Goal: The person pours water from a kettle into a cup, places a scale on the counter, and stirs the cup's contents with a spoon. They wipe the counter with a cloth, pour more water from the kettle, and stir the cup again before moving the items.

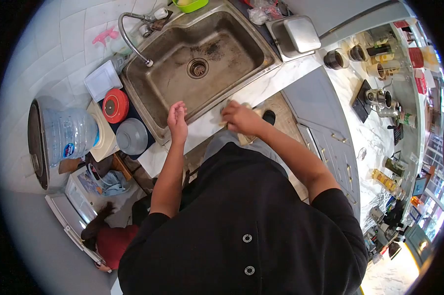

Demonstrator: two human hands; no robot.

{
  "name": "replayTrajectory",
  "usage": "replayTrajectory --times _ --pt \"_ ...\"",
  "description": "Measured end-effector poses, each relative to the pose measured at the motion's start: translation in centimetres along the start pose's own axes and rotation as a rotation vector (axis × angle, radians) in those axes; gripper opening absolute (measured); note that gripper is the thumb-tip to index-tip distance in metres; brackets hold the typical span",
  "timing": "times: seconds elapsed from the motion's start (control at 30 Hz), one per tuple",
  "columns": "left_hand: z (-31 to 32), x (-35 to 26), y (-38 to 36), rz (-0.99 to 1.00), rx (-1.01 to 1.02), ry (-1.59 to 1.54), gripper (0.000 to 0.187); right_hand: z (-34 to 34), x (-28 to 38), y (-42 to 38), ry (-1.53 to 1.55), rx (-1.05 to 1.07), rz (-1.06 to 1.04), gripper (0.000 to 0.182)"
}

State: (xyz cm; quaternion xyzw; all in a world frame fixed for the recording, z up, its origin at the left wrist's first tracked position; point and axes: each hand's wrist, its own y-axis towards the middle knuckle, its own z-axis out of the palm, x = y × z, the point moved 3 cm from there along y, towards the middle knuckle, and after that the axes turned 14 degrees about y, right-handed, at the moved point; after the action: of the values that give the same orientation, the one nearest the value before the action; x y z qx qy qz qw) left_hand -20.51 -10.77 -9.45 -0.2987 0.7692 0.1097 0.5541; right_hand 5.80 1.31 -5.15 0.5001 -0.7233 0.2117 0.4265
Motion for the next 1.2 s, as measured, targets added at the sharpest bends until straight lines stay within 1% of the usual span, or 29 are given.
replayTrajectory --times 0.07,0.1,0.17,0.2,0.23,0.3,0.33,0.37,0.47,0.53,0.57,0.63,0.67,0.73,0.77,0.83,0.87,0.9,0.97,1.03,1.13,1.17,1.2 --pt "0.0 0.2 0.1 0.003 0.006 0.021 0.027 -0.6 1.4 0.3 0.153 0.051 -0.109 0.027" --pt "0.0 0.3 0.3 -0.006 -0.004 0.039 0.027 -2.5 2.1 0.7 0.146 0.048 -0.109 0.027" --pt "0.0 0.1 0.2 0.003 -0.01 0.046 0.027 -6.6 3.2 1.0 -0.007 0.021 -0.184 0.033" --pt "-0.1 0.0 0.0 0.014 -0.013 0.057 0.027 -7.1 2.4 0.9 -0.08 0.04 -0.145 0.028" --pt "-0.1 0.2 0.1 0.016 -0.012 0.052 0.027 -7.8 1.8 0.9 -0.085 0.04 -0.144 0.028" --pt "0.0 0.4 0.3 0.036 -0.017 0.05 0.026 -8.7 0.5 0.9 -0.194 0.126 -0.142 0.025" --pt "0.2 0.4 0.3 0.04 -0.018 0.044 0.026 -8.3 -0.7 0.5 -0.232 0.198 -0.097 0.025" --pt "0.2 0.5 0.2 0.027 -0.02 0.04 0.028 -7.9 -1.4 -0.1 -0.238 0.2 -0.099 0.025" --pt "0.3 0.9 0.4 0.02 -0.025 0.031 0.03 -7.5 -2.0 -1.0 -0.178 0.17 -0.122 0.028" --pt "0.2 1.0 0.1 0.018 -0.018 0.033 0.03 -7.2 -0.5 -1.6 -0.254 0.138 -0.023 0.033" --pt "0.2 1.0 0.1 0.023 -0.02 0.041 0.03 -7.1 0.1 -2.0 -0.252 0.135 -0.016 0.033" --pt "0.5 0.8 0.4 0.034 -0.019 0.043 0.03 -7.8 0.8 -2.5 -0.294 0.049 0.009 0.041" --pt "0.4 0.8 0.4 0.037 -0.017 0.058 0.03 -7.7 0.9 -2.9 -0.295 0.048 0.013 0.041" --pt "0.4 0.7 0.2 0.039 -0.005 0.074 0.03 -7.5 0.7 -4.0 -0.44 -0.012 0.087 0.052" --pt "0.4 0.6 0.2 0.034 -0.018 0.066 0.028 -7.4 0.3 -4.5 -0.441 -0.015 0.094 0.052" --pt "0.7 0.4 0.5 0.033 -0.03 0.056 0.026 -7.8 -1.2 -5.5 -0.527 -0.156 0.29 0.057" --pt "0.7 0.4 0.4 0.029 -0.028 0.063 0.026 -8.2 -2.0 -5.9 -0.497 -0.18 0.279 0.048" --pt "0.7 0.4 0.3 0.026 -0.029 0.072 0.026 -8.5 -3.1 -5.9 -0.493 -0.182 0.278 0.048" --pt "0.8 0.4 0.3 0.038 -0.047 0.089 0.026 -8.9 -4.8 -5.4 -0.507 -0.233 0.157 0.042" --pt "0.5 0.4 -0.2 0.052 -0.068 0.109 0.025 -9.7 -4.5 -5.1 -0.489 -0.251 0.121 0.039" --pt "1.4 -0.3 -0.6 0.053 -0.119 0.152 0.024 -9.3 -4.6 -6.2 -0.448 -0.081 -0.045 0.047" --pt "1.7 -0.7 -1.1 0.039 -0.151 0.195 0.024 -8.5 -4.9 -6.5 -0.427 0.02 0.033 0.059" --pt "2.0 -1.0 -1.4 0.02 -0.183 0.24 0.024 -8.1 -4.6 -7.1 -0.453 0.019 0.071 0.064"
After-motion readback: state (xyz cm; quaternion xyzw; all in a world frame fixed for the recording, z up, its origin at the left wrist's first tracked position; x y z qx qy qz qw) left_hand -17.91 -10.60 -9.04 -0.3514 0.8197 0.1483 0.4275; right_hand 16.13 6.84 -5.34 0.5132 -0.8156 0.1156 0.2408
